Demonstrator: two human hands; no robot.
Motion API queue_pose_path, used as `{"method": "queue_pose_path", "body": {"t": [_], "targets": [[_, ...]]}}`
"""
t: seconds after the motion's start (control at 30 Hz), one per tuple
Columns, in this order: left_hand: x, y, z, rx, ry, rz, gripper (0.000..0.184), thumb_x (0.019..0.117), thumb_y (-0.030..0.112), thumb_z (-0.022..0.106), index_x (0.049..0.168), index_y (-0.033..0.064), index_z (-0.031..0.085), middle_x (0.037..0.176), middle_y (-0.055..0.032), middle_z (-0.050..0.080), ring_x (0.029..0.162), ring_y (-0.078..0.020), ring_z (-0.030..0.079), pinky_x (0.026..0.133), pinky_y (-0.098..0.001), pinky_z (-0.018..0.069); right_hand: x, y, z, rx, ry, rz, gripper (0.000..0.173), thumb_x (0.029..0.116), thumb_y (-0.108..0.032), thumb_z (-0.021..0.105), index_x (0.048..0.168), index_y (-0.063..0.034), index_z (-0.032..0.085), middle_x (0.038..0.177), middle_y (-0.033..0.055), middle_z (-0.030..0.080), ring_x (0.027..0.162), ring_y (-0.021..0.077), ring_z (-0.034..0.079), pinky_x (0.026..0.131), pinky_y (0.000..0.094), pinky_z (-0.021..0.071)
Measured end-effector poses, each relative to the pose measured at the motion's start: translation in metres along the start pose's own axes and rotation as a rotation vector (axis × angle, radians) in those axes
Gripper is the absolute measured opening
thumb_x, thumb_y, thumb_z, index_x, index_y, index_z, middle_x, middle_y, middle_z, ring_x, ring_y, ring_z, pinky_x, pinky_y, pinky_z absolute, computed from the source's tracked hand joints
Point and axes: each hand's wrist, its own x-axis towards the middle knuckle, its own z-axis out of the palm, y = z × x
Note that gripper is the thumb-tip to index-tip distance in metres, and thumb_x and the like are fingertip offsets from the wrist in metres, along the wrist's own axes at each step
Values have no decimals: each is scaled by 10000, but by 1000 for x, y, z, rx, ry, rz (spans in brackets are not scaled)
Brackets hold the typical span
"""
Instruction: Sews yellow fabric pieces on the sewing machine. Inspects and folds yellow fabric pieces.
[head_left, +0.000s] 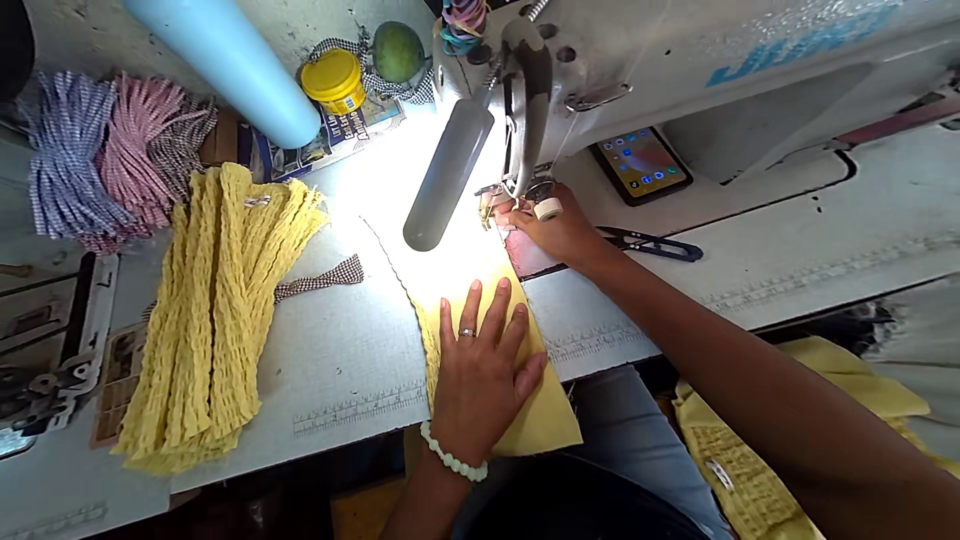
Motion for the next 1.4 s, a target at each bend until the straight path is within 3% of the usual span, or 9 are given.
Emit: {"method": "queue_pose_path", "body": {"t": [0.2, 0.47, 0.67, 0.8, 0.9, 1.03, 1.13, 1.23, 1.4], "targets": [[0, 0, 0, -12, 6, 2, 538, 1022, 529, 448, 1351, 172, 681, 1519, -81, 548, 1413, -411, 481, 1110, -720, 305, -2, -8, -13, 2, -107, 29, 241, 913, -67, 742, 1029, 139, 694, 1097, 303, 653, 1096, 466, 604, 951, 596, 444], [0, 0, 1, -12, 9, -2, 541, 1022, 540, 447, 1353, 181, 679, 1525, -69, 543, 1414, -407, 481, 1114, -722, 299, 5, 0, -23, 42, -292, 15, 257, 917, -102, 756, 1039, 114, 686, 1093, 256, 643, 1094, 420, 592, 961, 585, 436], [0, 0, 0, -19, 9, -6, 535, 1024, 534, 448, 1347, 178, 684, 1520, -72, 548, 1413, -404, 484, 1115, -719, 300, 2, -1, -31, 35, -409, 5, 186, 908, -107, 769, 1014, 30, 700, 1093, 194, 662, 1096, 363, 594, 965, 561, 413], [0, 1, 1, -21, 12, -5, 532, 1024, 532, 449, 1346, 179, 685, 1518, -74, 550, 1417, -405, 479, 1111, -723, 302, -20, 5, -23, -13, -243, -103, 228, 920, -137, 762, 1109, -18, 719, 1058, 169, 676, 1025, 362, 629, 897, 565, 473], [0, 1, 0, -19, 10, -4, 534, 1029, 532, 440, 1351, 180, 681, 1522, -73, 546, 1421, -402, 474, 1118, -720, 296, -39, 13, -9, -149, -68, -221, 300, 1008, -205, 641, 1274, -94, 725, 1085, 164, 646, 1012, 364, 611, 859, 539, 480], [-1, 0, 1, -7, 9, 0, 533, 1032, 533, 436, 1351, 183, 680, 1520, -68, 549, 1424, -395, 472, 1118, -717, 295, -36, 10, 2, -420, 19, -257, 390, 995, -78, 554, 1342, -174, 704, 1055, 233, 619, 988, 422, 597, 800, 547, 442], [-1, -1, 2, -12, 8, 2, 538, 1032, 538, 434, 1358, 185, 677, 1523, -68, 545, 1429, -398, 465, 1122, -721, 288, -26, 6, 1, -449, 3, -233, 369, 982, -75, 581, 1309, -173, 722, 1136, 264, 621, 1073, 460, 592, 835, 578, 452], [-1, -1, 2, -15, 9, 4, 538, 1036, 539, 424, 1356, 188, 677, 1520, -69, 549, 1428, -399, 466, 1123, -721, 287, -33, 8, -1, -333, 2, -263, 350, 975, -51, 593, 1282, -142, 737, 1122, 228, 628, 1061, 432, 595, 850, 571, 464], [-1, -1, 2, -38, 3, 2, 528, 1040, 525, 430, 1351, 180, 681, 1525, -72, 543, 1439, -394, 453, 1129, -732, 269, -120, 8, -24, -59, 71, -366, 197, 994, -137, 578, 1025, -59, 756, 1020, 108, 712, 994, 276, 665, 847, 444, 540]]}}
